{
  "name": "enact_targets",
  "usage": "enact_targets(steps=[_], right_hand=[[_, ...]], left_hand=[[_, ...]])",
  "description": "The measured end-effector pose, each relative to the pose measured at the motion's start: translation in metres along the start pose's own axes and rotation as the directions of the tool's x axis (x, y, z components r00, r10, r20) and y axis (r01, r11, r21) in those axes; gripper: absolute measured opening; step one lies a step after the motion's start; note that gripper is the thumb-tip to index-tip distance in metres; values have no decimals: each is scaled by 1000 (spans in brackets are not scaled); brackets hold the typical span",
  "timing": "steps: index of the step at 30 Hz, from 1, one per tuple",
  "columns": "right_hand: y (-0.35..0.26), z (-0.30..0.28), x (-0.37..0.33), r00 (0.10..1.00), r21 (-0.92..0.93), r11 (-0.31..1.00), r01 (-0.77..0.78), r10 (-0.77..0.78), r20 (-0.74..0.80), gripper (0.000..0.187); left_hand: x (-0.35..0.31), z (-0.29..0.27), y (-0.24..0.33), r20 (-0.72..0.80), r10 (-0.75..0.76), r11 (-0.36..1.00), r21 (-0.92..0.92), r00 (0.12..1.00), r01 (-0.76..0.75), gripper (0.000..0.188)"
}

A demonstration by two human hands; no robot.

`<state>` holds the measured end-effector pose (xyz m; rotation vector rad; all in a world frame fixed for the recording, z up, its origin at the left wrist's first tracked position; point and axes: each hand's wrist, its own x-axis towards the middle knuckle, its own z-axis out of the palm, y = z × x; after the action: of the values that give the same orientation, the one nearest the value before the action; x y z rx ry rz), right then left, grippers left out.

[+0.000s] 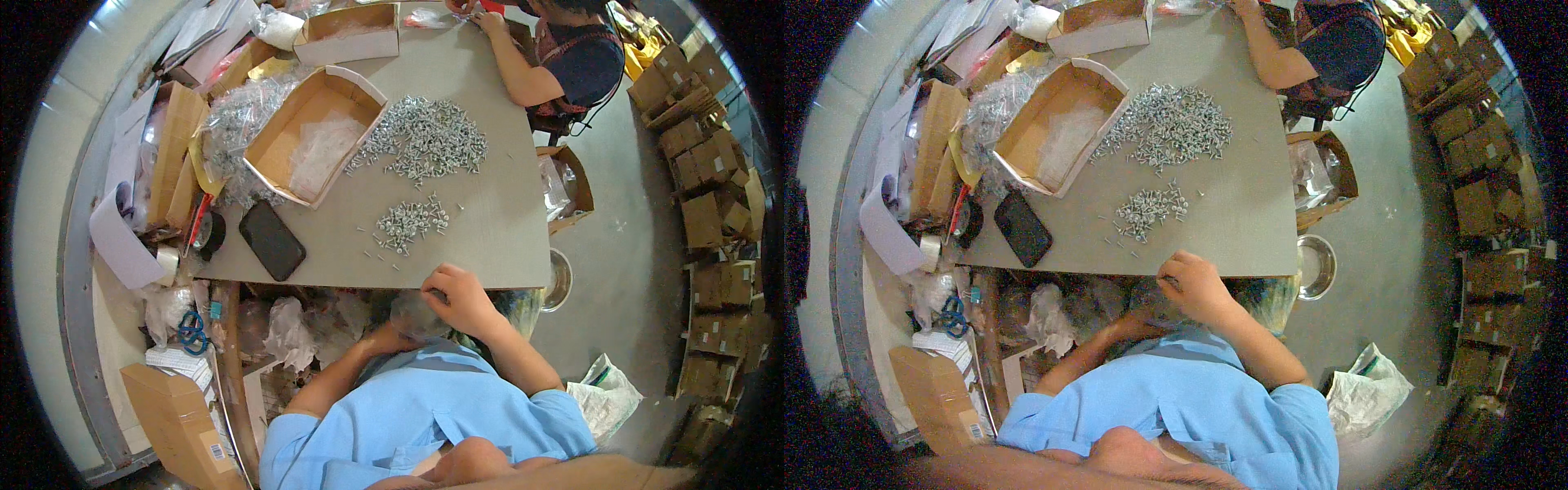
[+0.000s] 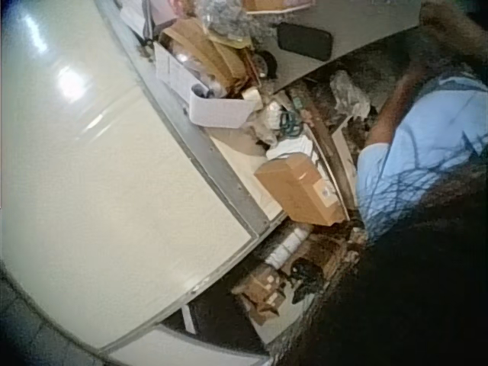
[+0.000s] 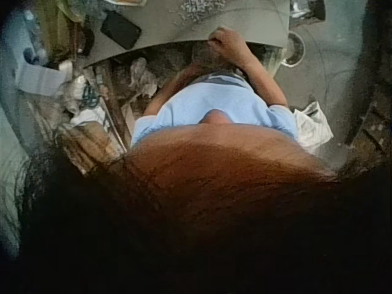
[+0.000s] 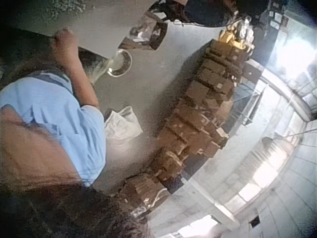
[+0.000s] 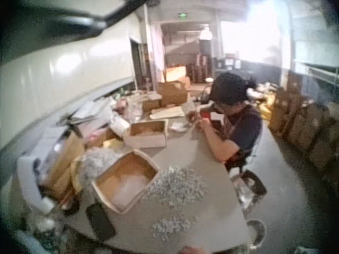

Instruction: The person sorts through a pile of small metal components on a table, places them into small plastic bags, and seals the bags.

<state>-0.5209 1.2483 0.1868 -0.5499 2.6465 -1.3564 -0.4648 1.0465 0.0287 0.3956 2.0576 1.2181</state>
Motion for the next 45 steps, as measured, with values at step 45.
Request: enact_targets(steps=[45], right_hand=[[10,-11,-6,958,171,985,-36,82,-274,8]], left_hand=[[-6,-274,195,-846,533,834,521,25,-182,14]])
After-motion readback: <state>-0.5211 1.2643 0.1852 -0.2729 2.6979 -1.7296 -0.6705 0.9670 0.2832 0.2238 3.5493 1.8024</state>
